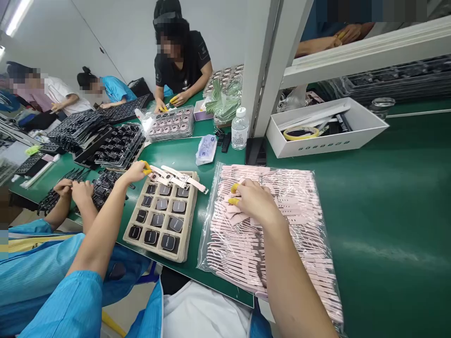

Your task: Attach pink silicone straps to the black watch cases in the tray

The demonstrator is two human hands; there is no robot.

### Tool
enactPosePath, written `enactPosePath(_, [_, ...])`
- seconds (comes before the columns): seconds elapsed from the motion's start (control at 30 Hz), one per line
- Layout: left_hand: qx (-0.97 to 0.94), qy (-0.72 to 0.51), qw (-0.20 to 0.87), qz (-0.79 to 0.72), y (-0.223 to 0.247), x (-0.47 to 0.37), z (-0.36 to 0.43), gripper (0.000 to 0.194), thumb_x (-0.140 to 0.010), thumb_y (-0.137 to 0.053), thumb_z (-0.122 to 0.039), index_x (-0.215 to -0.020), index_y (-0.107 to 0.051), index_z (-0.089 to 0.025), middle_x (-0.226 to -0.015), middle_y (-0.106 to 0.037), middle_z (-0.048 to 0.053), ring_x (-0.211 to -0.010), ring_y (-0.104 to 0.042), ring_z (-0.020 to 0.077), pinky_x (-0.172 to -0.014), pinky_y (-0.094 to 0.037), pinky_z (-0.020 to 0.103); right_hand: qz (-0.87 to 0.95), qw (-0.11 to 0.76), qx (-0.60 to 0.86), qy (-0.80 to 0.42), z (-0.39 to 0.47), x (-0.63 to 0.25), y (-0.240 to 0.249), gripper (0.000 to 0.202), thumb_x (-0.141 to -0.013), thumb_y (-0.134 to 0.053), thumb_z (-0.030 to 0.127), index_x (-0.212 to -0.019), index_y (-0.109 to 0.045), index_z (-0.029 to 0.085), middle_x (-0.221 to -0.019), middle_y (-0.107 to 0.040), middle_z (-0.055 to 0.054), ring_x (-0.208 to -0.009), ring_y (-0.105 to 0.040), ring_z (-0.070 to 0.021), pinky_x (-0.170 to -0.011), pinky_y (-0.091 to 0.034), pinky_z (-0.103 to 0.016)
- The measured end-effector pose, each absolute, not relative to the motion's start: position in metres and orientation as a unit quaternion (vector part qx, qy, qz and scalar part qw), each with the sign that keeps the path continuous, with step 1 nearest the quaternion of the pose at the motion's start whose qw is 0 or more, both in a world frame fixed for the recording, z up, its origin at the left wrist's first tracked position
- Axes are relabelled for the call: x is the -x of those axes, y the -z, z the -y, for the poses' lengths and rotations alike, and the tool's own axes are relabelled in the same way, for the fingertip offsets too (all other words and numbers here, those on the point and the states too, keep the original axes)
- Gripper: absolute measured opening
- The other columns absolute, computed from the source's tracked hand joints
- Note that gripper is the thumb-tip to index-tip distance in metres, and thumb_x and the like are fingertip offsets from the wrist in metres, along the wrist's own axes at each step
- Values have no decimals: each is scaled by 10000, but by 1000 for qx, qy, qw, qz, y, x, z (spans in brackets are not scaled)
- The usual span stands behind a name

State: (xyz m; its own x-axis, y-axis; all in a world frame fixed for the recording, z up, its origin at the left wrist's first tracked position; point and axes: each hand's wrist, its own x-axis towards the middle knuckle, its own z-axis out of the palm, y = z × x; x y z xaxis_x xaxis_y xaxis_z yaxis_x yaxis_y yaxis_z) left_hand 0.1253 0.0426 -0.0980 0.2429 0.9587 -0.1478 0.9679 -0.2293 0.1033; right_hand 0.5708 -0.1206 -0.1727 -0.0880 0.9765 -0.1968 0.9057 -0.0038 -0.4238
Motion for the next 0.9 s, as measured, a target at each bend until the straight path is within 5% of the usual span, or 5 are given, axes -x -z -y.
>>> enactPosePath(0.17, [-800, -16, 70, -596, 92, -139, -6, 221, -945, -550, -331, -1032, -661, -161, -1131, -635, 139, -1197, -533, 305, -1089, -437, 459, 701, 96, 670, -223, 120, -569, 181, 339, -900, -581, 428, -1154, -728, 259, -1160, -640, -120, -1173, -584, -346, -969, -441, -497])
enactPosePath(0.33, [-863, -20, 131, -488, 89, -189, 47, 268, -1002, -498, -317, -1123, -685, -169, -1190, -653, 115, -1190, -574, 280, -1074, -477, 438, 707, 111, 664, -218, 120, -569, 185, 242, -896, -590, 391, -1044, -714, 246, -1143, -635, -107, -1163, -585, -326, -953, -436, -475])
enactPosePath(0.5, [-902, 52, 50, -425, 103, -243, 83, 282, -1020, -527, -292, -1190, -708, -159, -1149, -670, 135, -1116, -612, 289, -961, -521, 413, 717, 144, 652, -199, 117, -567, 181, 215, -929, -561, 389, -958, -708, 234, -1067, -689, -98, -1083, -634, -312, -913, -437, -447])
enactPosePath(0.9, [-918, 113, -88, -370, 116, -267, 92, 191, -979, -495, -136, -1015, -679, -102, -980, -699, 171, -1014, -650, 317, -776, -493, 404, 589, 482, 611, -218, 131, -523, 168, 386, -938, -530, 597, -975, -658, 235, -756, -695, -70, -675, -660, -255, -672, -490, -375])
